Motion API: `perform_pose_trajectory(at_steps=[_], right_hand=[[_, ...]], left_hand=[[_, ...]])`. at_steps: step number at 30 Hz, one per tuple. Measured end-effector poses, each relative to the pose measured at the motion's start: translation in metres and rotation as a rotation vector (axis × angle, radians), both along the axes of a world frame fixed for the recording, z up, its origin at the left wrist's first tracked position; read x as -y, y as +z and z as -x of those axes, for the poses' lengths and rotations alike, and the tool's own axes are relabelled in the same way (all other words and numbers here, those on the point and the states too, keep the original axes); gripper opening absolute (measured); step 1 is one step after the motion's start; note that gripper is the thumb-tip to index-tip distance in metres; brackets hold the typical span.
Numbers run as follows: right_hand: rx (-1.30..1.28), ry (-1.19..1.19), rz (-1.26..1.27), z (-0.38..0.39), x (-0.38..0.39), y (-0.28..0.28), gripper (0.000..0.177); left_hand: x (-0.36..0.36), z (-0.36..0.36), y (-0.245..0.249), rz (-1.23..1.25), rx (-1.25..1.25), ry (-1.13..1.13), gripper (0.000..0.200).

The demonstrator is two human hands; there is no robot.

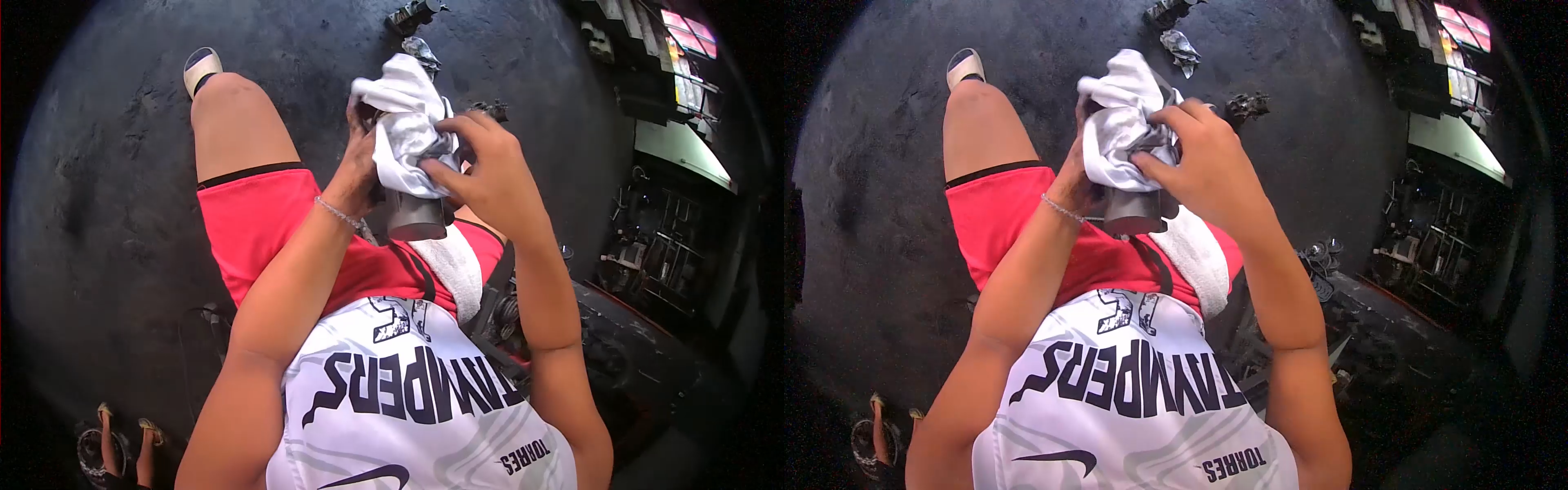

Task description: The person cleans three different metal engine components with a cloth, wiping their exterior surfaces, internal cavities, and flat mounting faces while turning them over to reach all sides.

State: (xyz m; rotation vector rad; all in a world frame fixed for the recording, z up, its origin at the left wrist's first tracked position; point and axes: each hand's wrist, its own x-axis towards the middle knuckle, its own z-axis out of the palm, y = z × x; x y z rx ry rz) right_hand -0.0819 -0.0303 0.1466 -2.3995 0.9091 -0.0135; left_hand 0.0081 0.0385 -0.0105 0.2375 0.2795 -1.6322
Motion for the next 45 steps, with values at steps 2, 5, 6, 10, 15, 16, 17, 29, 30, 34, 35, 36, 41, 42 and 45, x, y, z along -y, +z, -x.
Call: perform_pose_trajectory(at_steps=[2,5,6,10,15,16,17,29,30,34,35,36,41,42,45], right_hand=[[-0.227,-0.004,-0.064,-0.005,0.010,-0.002,0.036],[-0.199,0.043,-0.156,0.001,0.016,0.002,0.031],[-0.184,0.105,-0.117,0.002,0.016,0.003,0.030],[-0.175,0.177,-0.101,0.014,0.026,-0.016,0.025],[-0.123,0.198,0.043,0.017,0.013,-0.035,0.021],[-0.052,0.176,0.021,0.019,0.015,-0.036,0.020],[-0.067,0.171,-0.032,0.026,0.021,-0.035,0.019],[0.171,0.003,0.008,0.047,0.083,-0.104,0.057],[0.037,0.010,0.195,0.025,0.063,-0.105,0.059],[0.043,-0.085,-0.116,0.014,0.090,-0.099,0.055],[0.161,-0.143,-0.253,0.013,0.100,-0.105,0.052],[0.115,-0.208,-0.184,0.014,0.116,-0.107,0.046],[0.191,-0.022,-0.002,0.006,0.151,-0.094,0.047],[0.265,-0.028,0.060,0.004,0.151,-0.094,0.035],[0.270,-0.077,0.170,-0.008,0.159,-0.083,0.037]], left_hand=[[0.004,0.006,-0.011,-0.024,0.181,0.052,0.067],[0.008,0.015,-0.011,-0.076,0.398,0.080,0.072],[0.008,0.017,-0.009,-0.142,0.474,0.078,0.072],[0.005,0.010,-0.005,-0.163,0.395,-0.077,0.078],[0.006,0.006,0.003,-0.161,0.313,-0.205,0.079],[0.008,0.009,-0.001,-0.147,0.361,-0.207,0.077],[0.007,0.014,-0.003,-0.206,0.456,-0.195,0.073],[0.024,0.019,-0.025,-0.005,0.430,-0.073,0.065],[0.023,0.022,-0.027,0.042,0.424,-0.077,0.057],[0.033,0.018,-0.018,-0.131,0.477,-0.217,0.041],[0.034,0.018,-0.018,-0.092,0.449,-0.183,0.038],[0.042,0.022,-0.028,-0.056,0.494,-0.156,0.037],[0.075,0.005,-0.004,-0.008,0.417,-0.207,0.039],[0.080,-0.004,0.006,0.021,0.528,-0.191,0.044],[0.105,-0.033,0.003,0.043,0.223,-0.297,0.062]])
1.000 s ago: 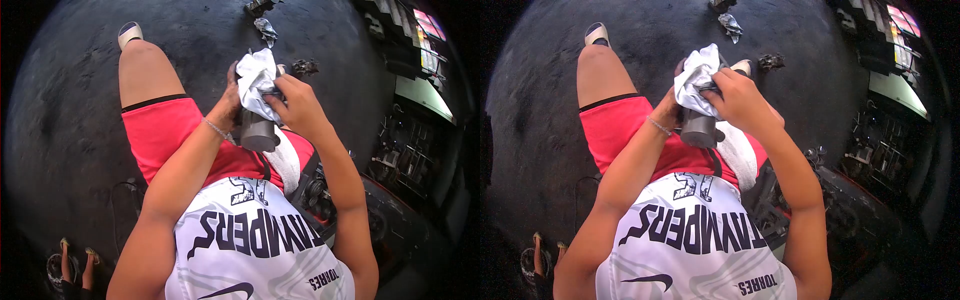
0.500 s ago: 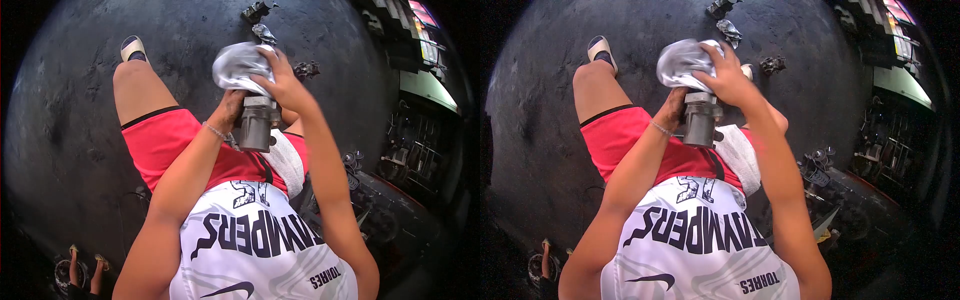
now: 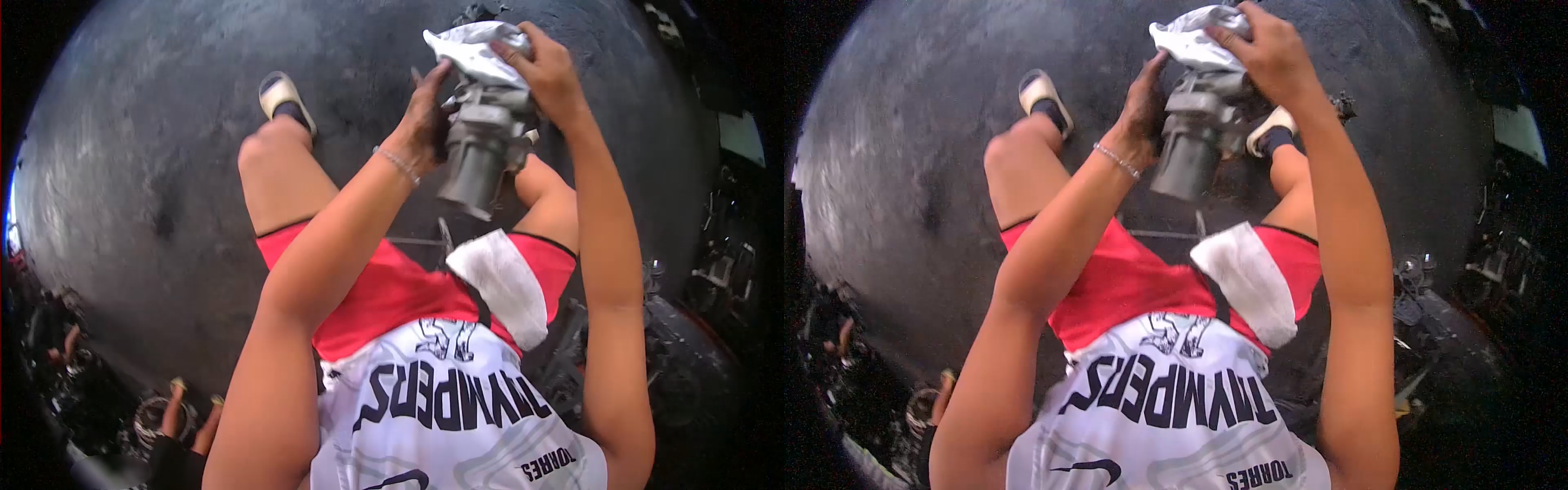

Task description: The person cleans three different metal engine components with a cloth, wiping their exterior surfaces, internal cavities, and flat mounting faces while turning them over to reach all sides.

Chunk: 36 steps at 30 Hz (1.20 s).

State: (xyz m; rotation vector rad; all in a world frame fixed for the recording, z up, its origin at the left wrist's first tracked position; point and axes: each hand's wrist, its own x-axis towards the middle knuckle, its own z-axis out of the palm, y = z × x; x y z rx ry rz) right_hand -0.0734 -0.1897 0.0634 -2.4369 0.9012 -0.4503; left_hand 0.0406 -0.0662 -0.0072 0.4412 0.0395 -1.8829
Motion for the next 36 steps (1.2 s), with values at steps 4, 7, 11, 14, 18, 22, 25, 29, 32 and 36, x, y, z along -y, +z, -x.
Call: perform_pose_trajectory(at_steps=[4,7,11,14,18,22,25,29,32,36], right_hand=[[0.097,-0.037,0.007,0.005,0.004,-0.013,0.041],[0.275,-0.037,-0.060,-0.006,0.002,-0.033,0.036],[0.320,-0.093,-0.580,-0.015,0.008,-0.055,0.028],[0.183,-0.036,-0.457,-0.023,0.016,-0.041,0.022],[0.749,-0.379,-0.774,0.007,0.050,-0.085,0.027],[0.857,-0.367,-0.889,0.017,0.075,-0.034,0.028],[0.374,-0.205,-0.758,0.012,0.079,-0.054,0.035],[-0.011,-0.120,-1.440,-0.011,0.053,-0.071,0.040],[0.171,0.143,-1.089,-0.025,0.015,-0.041,0.044],[0.109,0.075,-1.363,-0.019,-0.010,0.007,0.043]], left_hand=[[0.015,0.001,-0.018,0.051,-0.019,-0.207,0.080],[0.014,-0.012,-0.023,-0.081,0.104,-0.333,0.081],[0.002,-0.019,-0.038,-0.092,0.233,-0.271,0.076],[0.002,-0.014,-0.030,-0.040,0.128,-0.182,0.070],[0.013,-0.006,-0.055,0.077,0.042,-0.132,0.066],[0.002,-0.022,-0.011,-0.033,0.177,-0.201,0.064],[-0.006,-0.022,-0.004,-0.018,0.184,-0.063,0.056],[-0.012,-0.025,-0.003,0.037,0.226,-0.197,0.063],[-0.011,-0.030,-0.014,0.187,0.401,-0.120,0.104],[-0.016,-0.030,-0.019,0.329,0.441,-0.073,0.096]])
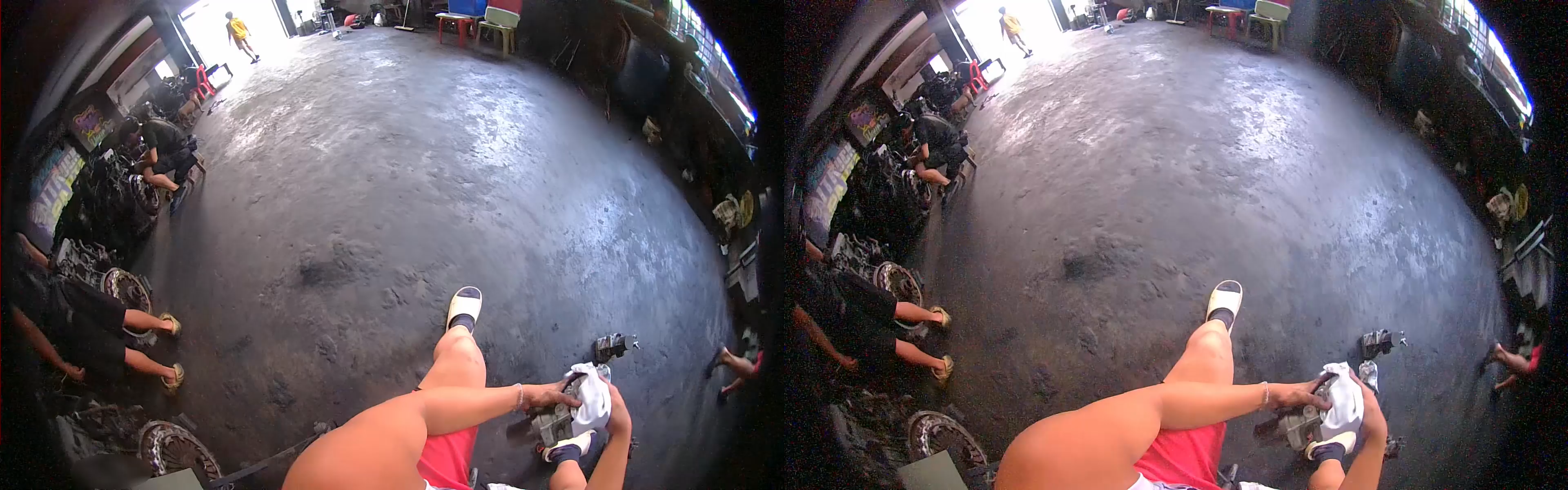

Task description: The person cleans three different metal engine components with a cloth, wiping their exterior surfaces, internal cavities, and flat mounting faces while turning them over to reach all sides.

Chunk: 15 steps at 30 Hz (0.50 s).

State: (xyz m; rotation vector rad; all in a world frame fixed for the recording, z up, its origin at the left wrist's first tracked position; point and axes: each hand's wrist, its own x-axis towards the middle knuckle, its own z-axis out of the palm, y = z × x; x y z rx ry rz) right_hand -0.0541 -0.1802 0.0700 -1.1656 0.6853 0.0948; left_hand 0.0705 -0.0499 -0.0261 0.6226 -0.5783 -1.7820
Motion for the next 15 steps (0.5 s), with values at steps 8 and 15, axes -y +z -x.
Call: perform_pose_trajectory(at_steps=[8,15], right_hand=[[-0.180,-0.034,0.276,0.047,-0.030,0.015,0.037],[-0.009,0.028,0.440,0.043,-0.060,0.031,0.041]], left_hand=[[-0.015,0.025,0.002,-0.124,-0.155,-0.122,0.076],[-0.021,0.025,-0.011,0.246,-0.091,-0.133,0.092]])
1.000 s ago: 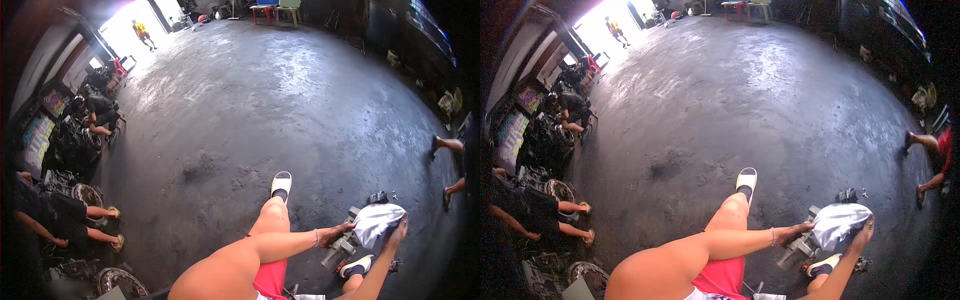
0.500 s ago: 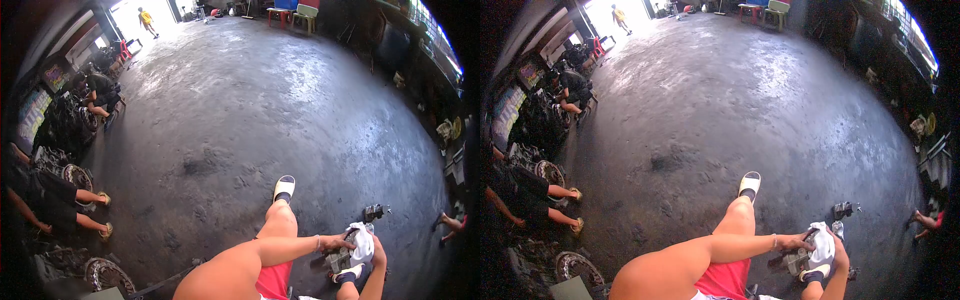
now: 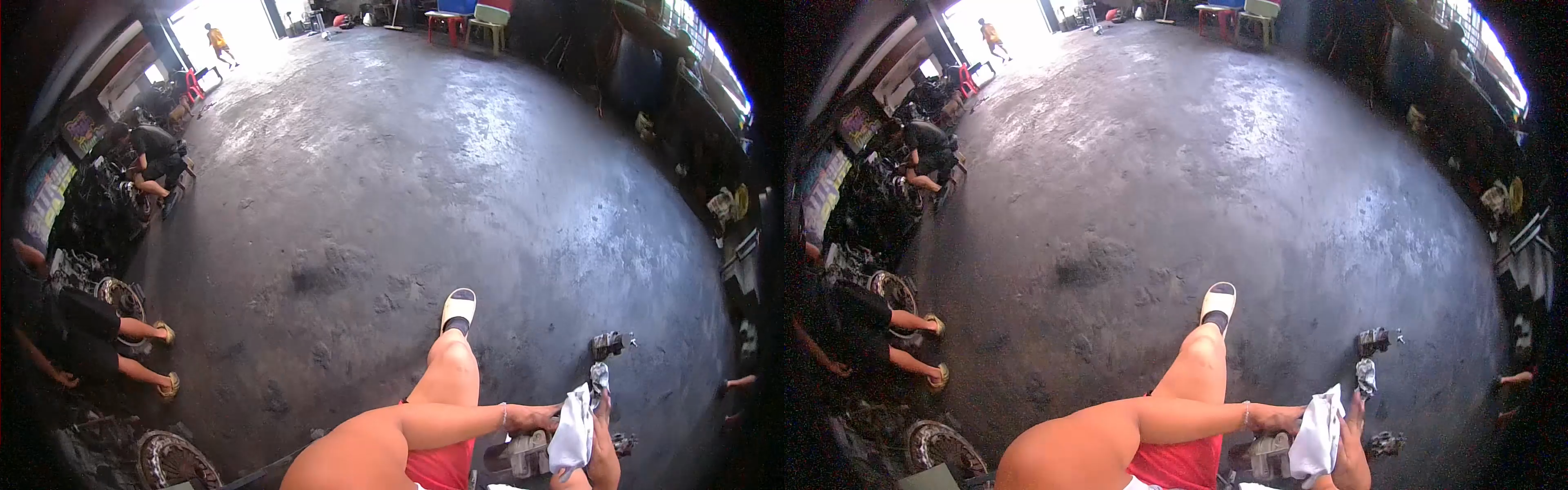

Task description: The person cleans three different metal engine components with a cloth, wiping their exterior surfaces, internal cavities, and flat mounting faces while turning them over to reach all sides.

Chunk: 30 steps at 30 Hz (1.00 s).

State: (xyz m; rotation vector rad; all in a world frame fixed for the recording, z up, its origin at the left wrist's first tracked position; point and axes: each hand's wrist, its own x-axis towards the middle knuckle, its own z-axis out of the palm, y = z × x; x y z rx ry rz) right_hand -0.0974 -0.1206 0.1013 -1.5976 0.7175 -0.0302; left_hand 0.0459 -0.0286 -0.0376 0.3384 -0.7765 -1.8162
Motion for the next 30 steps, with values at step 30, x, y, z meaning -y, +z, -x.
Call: perform_pose_trajectory(at_steps=[30], right_hand=[[-0.514,0.604,0.488,-0.111,0.037,0.029,0.054]], left_hand=[[0.012,-0.003,-0.001,-0.216,-0.248,0.190,0.047]])
